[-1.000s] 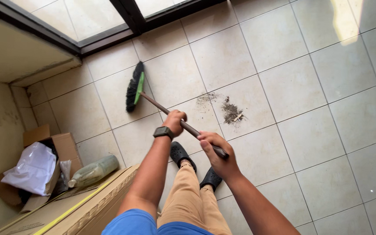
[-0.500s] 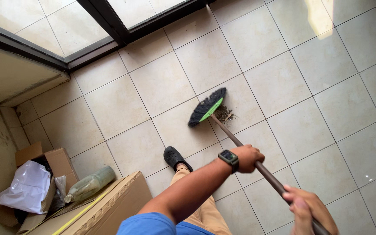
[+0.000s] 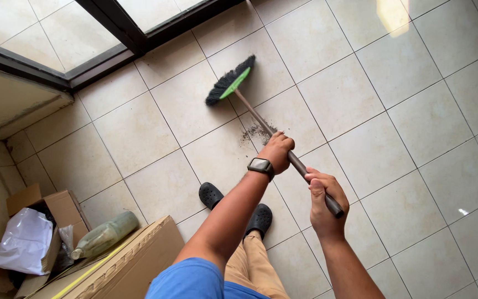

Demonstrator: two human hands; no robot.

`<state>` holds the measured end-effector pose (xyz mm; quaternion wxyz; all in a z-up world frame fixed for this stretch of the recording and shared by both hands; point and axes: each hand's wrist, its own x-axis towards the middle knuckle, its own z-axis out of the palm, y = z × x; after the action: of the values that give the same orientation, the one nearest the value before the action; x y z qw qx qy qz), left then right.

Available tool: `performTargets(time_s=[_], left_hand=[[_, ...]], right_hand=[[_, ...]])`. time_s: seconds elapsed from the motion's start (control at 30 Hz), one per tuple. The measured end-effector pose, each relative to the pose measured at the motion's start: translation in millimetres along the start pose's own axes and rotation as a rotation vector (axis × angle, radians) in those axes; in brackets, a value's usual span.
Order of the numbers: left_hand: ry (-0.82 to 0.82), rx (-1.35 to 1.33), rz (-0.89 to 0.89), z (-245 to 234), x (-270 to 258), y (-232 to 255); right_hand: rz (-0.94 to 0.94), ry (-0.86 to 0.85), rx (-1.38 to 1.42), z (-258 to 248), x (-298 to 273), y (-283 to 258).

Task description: The person sweeps debris on a tiled floor into a pile using a broom.

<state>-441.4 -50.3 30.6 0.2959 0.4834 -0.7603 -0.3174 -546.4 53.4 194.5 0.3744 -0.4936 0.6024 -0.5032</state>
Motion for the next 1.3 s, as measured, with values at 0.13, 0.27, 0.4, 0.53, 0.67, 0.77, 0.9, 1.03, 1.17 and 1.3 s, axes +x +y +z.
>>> performTargets(time_s=[0.13,0.27,0.4,0.53,0.67,0.77,0.9,1.03,1.17,1.3], left_hand=[[-0.454,0.1,-0.021,35,-2,29],[-0.51,-0.052,0.041,40,-23,109],[-0.584,-0.001,0.035,24,-30,162],[-0.519,0.073,0.061,0,-38,185],[-0.424,0.1,0.053,-20,-61,182],[-0.35,0.106,-0.02,-31,-87,161],[-0.268,0.145,-0.144,-31,-127,117],[-0.319,-0.004,-0.302,-19,-152,72],[-0.352,-0.14,-0.286,11,-140,68],[-0.396,-0.231,-0.115,54,-96,103]], right_hand=[[0.108,0.095,-0.167,-33,-14,-11],[0.102,0.139,-0.243,-87,-42,-40],[0.13,0.139,-0.316,-121,-63,-53],[0.043,0.116,-0.126,-139,-82,-57],[-0.03,0.006,0.04,-141,-93,-50],[-0.053,-0.107,0.192,-128,-92,-38],[0.133,-0.368,0.243,-104,-82,-19],[0.184,-0.566,0.192,-77,-69,5],[0.162,-0.562,0.178,-94,-59,3],[0.147,-0.464,-0.155,-137,-42,-29]])
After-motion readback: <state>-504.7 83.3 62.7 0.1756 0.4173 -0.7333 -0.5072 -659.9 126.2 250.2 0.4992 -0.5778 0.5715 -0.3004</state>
